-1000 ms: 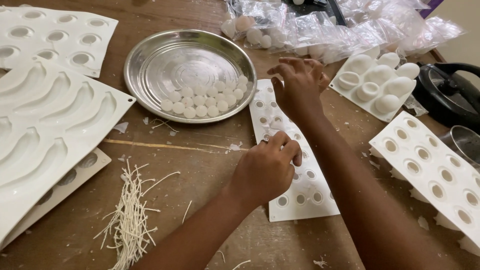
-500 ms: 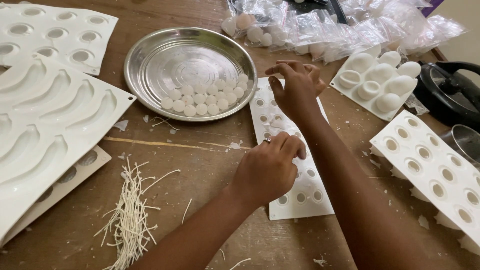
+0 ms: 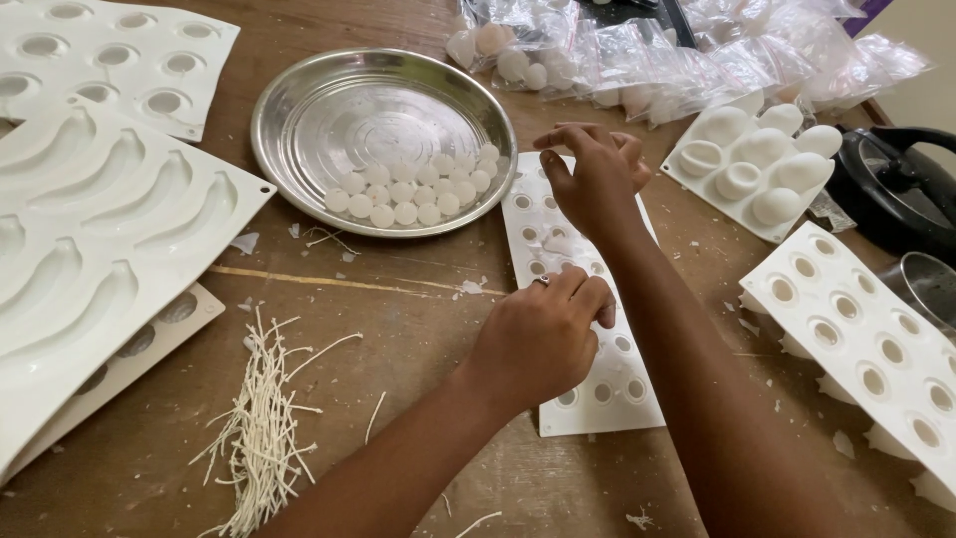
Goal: Removing small round white wax melts from a silicone mold and placing them onto a metal plate.
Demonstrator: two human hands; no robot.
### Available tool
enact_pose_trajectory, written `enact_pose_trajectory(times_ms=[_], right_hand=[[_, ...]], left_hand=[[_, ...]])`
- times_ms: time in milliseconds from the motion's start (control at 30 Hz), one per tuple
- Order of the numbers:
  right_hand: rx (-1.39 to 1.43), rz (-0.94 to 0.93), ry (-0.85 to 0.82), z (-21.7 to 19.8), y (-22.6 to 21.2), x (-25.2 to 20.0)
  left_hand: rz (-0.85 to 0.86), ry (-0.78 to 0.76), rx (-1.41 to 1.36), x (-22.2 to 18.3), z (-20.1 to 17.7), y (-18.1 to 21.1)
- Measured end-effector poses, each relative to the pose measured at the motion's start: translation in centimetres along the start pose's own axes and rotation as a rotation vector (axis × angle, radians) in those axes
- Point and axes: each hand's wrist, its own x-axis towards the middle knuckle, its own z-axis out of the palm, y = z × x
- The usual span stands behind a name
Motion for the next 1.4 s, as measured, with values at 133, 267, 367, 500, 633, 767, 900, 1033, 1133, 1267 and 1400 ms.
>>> enact_pose_trajectory(times_ms=[133,267,367,500,633,767,900,1033,1133,1267,1400], right_hand=[[0.056,0.101,-0.059,0.0,0.7,0.5],[-0.034,0.083,-0.058,0.7,1.7,0.4],[-0.125,-0.015,-0.038,0.9,1.8,-0.1],[-0.210,-0.186,0.007,1.7,1.3,-0.8],[-0.243,-0.269,0.030,2.7,0.2,-1.6],[-0.265,-0.303,0.020,3.2,-0.3,-1.6],[-0.281,-0.314,0.009,3.4,-0.1,-1.6],[-0.288,-0.314,0.006,3.4,0.1,-1.6],[-0.289,-0.306,0.000,3.4,0.5,-1.7],[-0.280,-0.286,-0.004,3.1,0.9,-1.3],[0.654,0.300,-0.215,-1.8,0.4,-0.8]], left_hand=[[-0.046,-0.050,-0.033,0.7,-1.8,0.6],[0.048,-0.058,0.010,0.1,-0.9,0.6],[0.150,-0.071,-0.017,-0.3,-0.6,1.8],[0.180,-0.191,-0.095,-0.7,0.0,2.7],[0.185,-0.156,-0.117,-1.2,0.2,2.9],[0.192,-0.170,-0.119,-1.2,0.3,3.1],[0.206,-0.140,-0.156,-1.3,0.3,3.1],[0.223,-0.168,-0.158,-1.4,0.5,2.8],[0.223,-0.204,-0.126,-1.3,0.8,2.4],[0.149,-0.253,-0.105,-0.4,-0.2,2.0],[-0.200,-0.243,-0.039,0.8,-1.6,0.0]])
